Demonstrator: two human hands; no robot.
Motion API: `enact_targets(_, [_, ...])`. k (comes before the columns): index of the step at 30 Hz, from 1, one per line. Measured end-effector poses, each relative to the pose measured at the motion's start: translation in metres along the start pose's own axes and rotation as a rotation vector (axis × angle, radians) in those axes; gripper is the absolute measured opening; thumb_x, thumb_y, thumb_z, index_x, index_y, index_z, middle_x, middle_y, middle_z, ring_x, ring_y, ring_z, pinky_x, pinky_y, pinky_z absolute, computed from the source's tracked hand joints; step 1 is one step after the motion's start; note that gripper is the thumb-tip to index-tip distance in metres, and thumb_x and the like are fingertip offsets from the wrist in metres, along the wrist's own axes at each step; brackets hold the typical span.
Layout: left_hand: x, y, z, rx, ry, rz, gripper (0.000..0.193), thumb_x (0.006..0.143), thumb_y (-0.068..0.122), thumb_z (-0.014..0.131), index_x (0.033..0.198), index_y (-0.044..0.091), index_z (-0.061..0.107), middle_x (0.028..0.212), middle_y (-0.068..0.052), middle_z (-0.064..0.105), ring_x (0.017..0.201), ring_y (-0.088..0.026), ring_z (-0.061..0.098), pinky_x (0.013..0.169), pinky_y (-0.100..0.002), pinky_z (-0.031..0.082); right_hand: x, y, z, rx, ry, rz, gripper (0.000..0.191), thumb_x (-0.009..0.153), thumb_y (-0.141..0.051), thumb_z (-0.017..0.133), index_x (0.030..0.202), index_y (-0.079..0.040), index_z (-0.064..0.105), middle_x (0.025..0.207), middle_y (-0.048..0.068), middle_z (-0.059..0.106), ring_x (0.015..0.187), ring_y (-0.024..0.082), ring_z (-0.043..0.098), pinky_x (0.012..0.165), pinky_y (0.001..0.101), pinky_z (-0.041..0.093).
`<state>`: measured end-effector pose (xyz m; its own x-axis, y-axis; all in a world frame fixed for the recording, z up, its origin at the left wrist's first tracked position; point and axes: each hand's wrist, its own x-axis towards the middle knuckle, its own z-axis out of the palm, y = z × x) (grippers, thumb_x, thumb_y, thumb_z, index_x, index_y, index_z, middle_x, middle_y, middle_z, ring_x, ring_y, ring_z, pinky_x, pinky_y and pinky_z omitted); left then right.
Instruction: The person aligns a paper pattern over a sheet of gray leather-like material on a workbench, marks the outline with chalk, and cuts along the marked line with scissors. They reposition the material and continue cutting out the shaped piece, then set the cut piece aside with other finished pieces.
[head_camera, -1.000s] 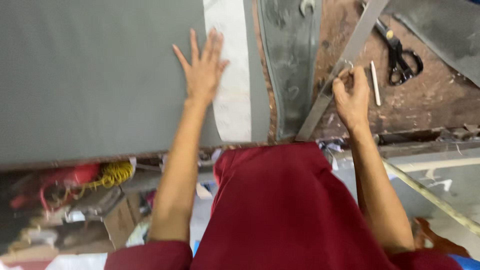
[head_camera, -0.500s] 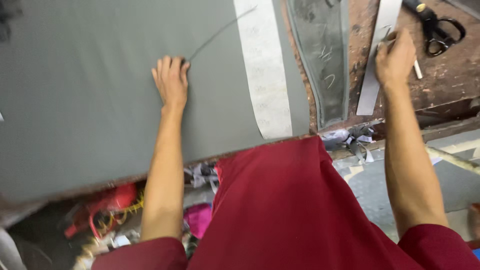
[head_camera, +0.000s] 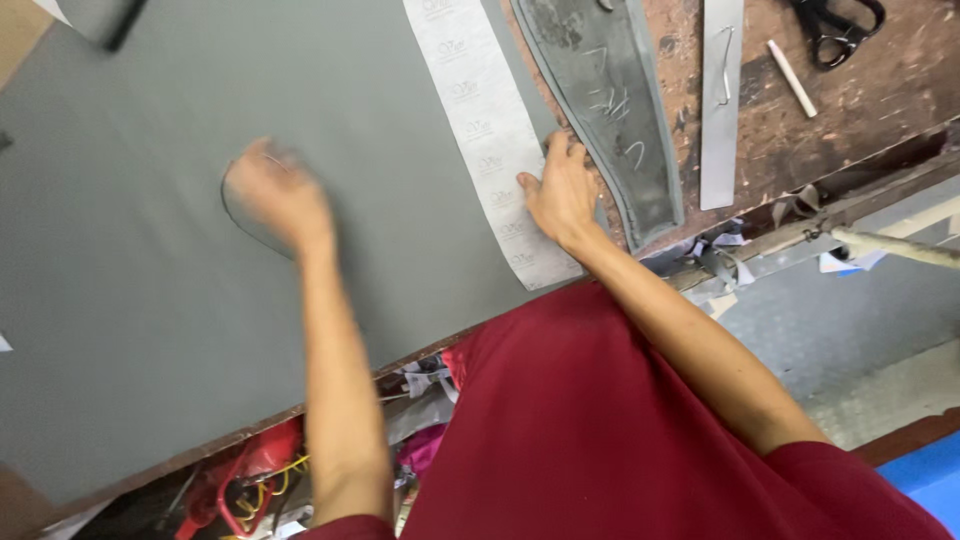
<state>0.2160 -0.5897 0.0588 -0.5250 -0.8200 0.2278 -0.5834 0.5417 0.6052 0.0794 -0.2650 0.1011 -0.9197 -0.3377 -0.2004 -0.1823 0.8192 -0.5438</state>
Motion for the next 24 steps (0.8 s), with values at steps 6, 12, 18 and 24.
enact_targets(6, [0.033, 0.123, 0.093, 0.084, -0.512, 0.324, 0.070, 0.089, 0.036, 0.079, 0.148, 0.012, 0.051, 0.153, -0.010, 0.044, 0.147, -0.035, 0.031, 0.117, -0.064, 0.017, 0.006, 0.012, 0.004, 0.254, -0.016, 0.035, 0.034, 0.086, -0.009, 0.077, 0.112, -0.001, 0.058, 0.084, 0.015, 0.066, 0.082, 0.034, 0.065, 0.078, 0.0462, 0.049])
enact_targets(12, [0.055, 0.168, 0.107, 0.157, -0.732, 0.466, 0.092, 0.089, 0.055, 0.079, 0.159, 0.013, 0.036, 0.169, -0.004, 0.025, 0.156, -0.037, 0.005, 0.116, -0.074, -0.010, 0.008, 0.029, 0.008, 0.389, 0.074, 0.062, 0.020, 0.086, -0.009, 0.078, 0.095, 0.000, 0.063, 0.084, 0.014, 0.065, 0.077, 0.029, 0.064, 0.073, 0.0419, 0.051])
enact_targets(18, [0.059, 0.144, 0.123, 0.114, -0.633, 0.434, 0.074, 0.108, 0.048, 0.067, 0.166, 0.014, 0.035, 0.174, -0.008, 0.025, 0.163, -0.031, 0.011, 0.128, -0.066, -0.007, 0.006, 0.033, 0.006, 0.373, 0.107, 0.108, 0.020, 0.089, -0.010, 0.077, 0.092, 0.001, 0.060, 0.084, 0.015, 0.063, 0.076, 0.031, 0.061, 0.074, 0.0432, 0.049])
enact_targets(24, [0.058, 0.142, 0.129, 0.159, -0.576, 0.368, 0.065, 0.107, 0.045, 0.061, 0.160, 0.016, 0.039, 0.171, -0.008, 0.025, 0.159, -0.034, 0.008, 0.124, -0.066, -0.009, 0.017, 0.025, 0.001, 0.356, 0.132, 0.108, 0.020, 0.085, -0.010, 0.078, 0.092, 0.000, 0.062, 0.082, 0.015, 0.063, 0.076, 0.031, 0.061, 0.072, 0.0438, 0.048])
